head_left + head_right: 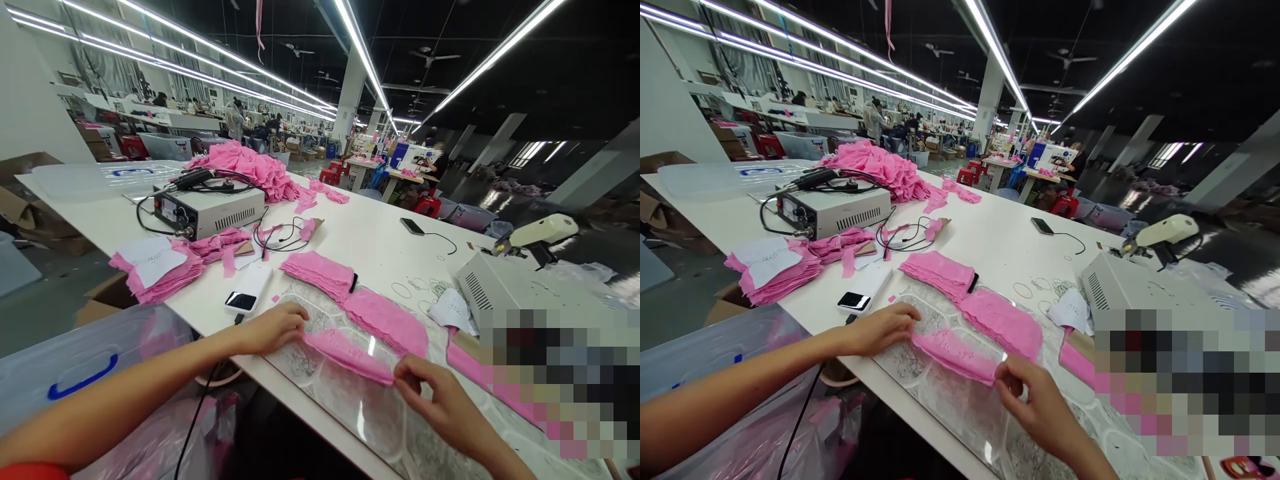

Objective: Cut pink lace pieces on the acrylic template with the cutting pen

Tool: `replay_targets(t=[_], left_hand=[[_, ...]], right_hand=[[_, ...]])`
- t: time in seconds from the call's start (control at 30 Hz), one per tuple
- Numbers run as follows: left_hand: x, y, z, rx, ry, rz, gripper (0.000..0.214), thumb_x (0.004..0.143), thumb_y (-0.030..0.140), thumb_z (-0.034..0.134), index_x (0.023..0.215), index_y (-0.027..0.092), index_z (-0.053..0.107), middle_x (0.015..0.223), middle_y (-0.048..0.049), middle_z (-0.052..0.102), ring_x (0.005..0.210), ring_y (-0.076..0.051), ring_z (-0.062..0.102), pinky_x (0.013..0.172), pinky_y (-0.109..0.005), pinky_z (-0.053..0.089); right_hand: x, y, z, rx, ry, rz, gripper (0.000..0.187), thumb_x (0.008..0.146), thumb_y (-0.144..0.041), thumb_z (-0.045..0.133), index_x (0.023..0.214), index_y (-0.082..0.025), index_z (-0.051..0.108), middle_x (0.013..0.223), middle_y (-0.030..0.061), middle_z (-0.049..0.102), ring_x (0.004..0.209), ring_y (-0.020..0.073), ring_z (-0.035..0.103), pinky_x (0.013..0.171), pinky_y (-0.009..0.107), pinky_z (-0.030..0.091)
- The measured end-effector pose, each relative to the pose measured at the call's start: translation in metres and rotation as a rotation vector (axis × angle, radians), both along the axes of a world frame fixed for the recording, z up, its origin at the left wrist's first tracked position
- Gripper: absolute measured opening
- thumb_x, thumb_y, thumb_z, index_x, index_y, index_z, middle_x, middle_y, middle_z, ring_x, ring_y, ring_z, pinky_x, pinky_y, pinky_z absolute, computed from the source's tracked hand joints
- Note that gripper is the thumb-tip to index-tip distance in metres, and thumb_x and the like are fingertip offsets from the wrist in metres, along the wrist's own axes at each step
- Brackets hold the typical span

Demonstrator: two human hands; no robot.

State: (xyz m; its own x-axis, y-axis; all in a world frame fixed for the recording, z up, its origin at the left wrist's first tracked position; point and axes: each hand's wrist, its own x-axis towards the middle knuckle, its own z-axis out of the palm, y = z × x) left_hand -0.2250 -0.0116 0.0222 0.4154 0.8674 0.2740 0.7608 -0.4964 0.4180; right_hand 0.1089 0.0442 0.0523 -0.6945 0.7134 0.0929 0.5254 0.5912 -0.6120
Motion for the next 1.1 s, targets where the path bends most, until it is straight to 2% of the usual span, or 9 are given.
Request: replay_targets(t=[0.13, 0.2, 0.3, 0.4, 0.5, 0.63, 0.7, 0.87, 1.1], left_hand=[[-0.018, 0.053, 0.028, -0.002, 0.008, 0.041, 0.015, 0.095, 0.025, 0.053, 0.096, 0.015, 0.063, 0.106, -0.0062, 0.064, 0.092, -0.016, 0.062, 0.082, -0.032, 0.054], [-0.034, 0.092, 0.044, 0.032, 0.027, 0.105, 0.027, 0.095, 0.035, 0.054, 0.115, 0.017, 0.059, 0.116, -0.0081, 0.060, 0.096, -0.018, 0.061, 0.083, -0.037, 0.054], [-0.058, 0.146, 0.069, 0.148, 0.033, 0.234, 0.033, 0.094, 0.035, 0.057, 0.120, 0.015, 0.056, 0.120, -0.0092, 0.058, 0.103, -0.021, 0.060, 0.087, -0.042, 0.053], [-0.077, 0.172, 0.078, 0.229, 0.045, 0.303, 0.034, 0.094, 0.035, 0.057, 0.121, 0.016, 0.055, 0.122, -0.0095, 0.057, 0.104, -0.021, 0.060, 0.088, -0.042, 0.053], [-0.090, 0.169, 0.061, 0.213, 0.090, 0.294, 0.032, 0.094, 0.035, 0.056, 0.120, 0.017, 0.056, 0.122, -0.0095, 0.057, 0.104, -0.021, 0.060, 0.088, -0.042, 0.052], [-0.101, 0.149, 0.022, 0.114, 0.158, 0.254, 0.033, 0.094, 0.035, 0.056, 0.120, 0.016, 0.056, 0.120, -0.0093, 0.058, 0.103, -0.021, 0.060, 0.087, -0.042, 0.053], [-0.103, 0.141, 0.012, 0.078, 0.176, 0.239, 0.032, 0.094, 0.035, 0.057, 0.118, 0.015, 0.057, 0.118, -0.0088, 0.059, 0.102, -0.020, 0.061, 0.087, -0.042, 0.053], [-0.101, 0.134, 0.019, 0.071, 0.183, 0.226, 0.015, 0.090, 0.026, 0.056, 0.093, 0.015, 0.066, 0.111, -0.0085, 0.063, 0.103, -0.021, 0.061, 0.093, -0.038, 0.049], [-0.056, 0.126, 0.032, 0.156, 0.168, 0.111, 0.021, 0.087, 0.029, 0.057, 0.102, 0.019, 0.068, 0.122, -0.0086, 0.061, 0.110, -0.022, 0.059, 0.100, -0.035, 0.043]], right_hand=[[-0.018, 0.055, 0.029, -0.063, 0.055, -0.057, 0.023, 0.081, -0.036, 0.052, 0.065, -0.021, 0.057, 0.058, 0.0006, 0.054, 0.053, 0.0130, 0.046, 0.050, 0.028, 0.039], [-0.036, 0.092, 0.042, -0.002, 0.106, -0.081, 0.022, 0.078, -0.038, 0.055, 0.066, -0.021, 0.060, 0.055, -0.0003, 0.052, 0.052, 0.0126, 0.044, 0.049, 0.028, 0.037], [-0.067, 0.143, 0.061, 0.154, 0.247, -0.173, 0.023, 0.080, -0.040, 0.051, 0.071, -0.020, 0.060, 0.059, -0.0002, 0.052, 0.055, 0.0129, 0.045, 0.053, 0.028, 0.038], [-0.096, 0.172, 0.065, 0.286, 0.321, -0.205, 0.021, 0.081, -0.038, 0.050, 0.079, -0.020, 0.061, 0.081, 0.0045, 0.060, 0.067, 0.0135, 0.049, 0.066, 0.030, 0.043], [-0.116, 0.174, 0.044, 0.328, 0.274, -0.126, 0.015, 0.079, -0.030, 0.052, 0.077, -0.020, 0.063, 0.085, 0.0044, 0.061, 0.067, 0.0124, 0.050, 0.070, 0.030, 0.043], [-0.126, 0.151, 0.002, 0.302, 0.152, 0.006, 0.014, 0.080, -0.022, 0.052, 0.073, -0.020, 0.064, 0.083, 0.0025, 0.060, 0.065, 0.0105, 0.051, 0.068, 0.028, 0.043], [-0.124, 0.142, -0.011, 0.274, 0.105, 0.053, 0.014, 0.080, -0.019, 0.052, 0.073, -0.020, 0.065, 0.083, 0.0022, 0.060, 0.067, 0.0106, 0.053, 0.068, 0.027, 0.043], [-0.106, 0.138, -0.012, 0.198, 0.055, 0.015, 0.017, 0.080, -0.022, 0.053, 0.084, -0.021, 0.069, 0.088, 0.0034, 0.064, 0.069, 0.0115, 0.055, 0.071, 0.028, 0.045], [-0.083, 0.158, 0.000, 0.068, 0.000, -0.197, 0.026, 0.079, -0.023, 0.048, 0.089, -0.020, 0.072, 0.081, 0.0036, 0.072, 0.067, 0.0144, 0.060, 0.068, 0.030, 0.047]])
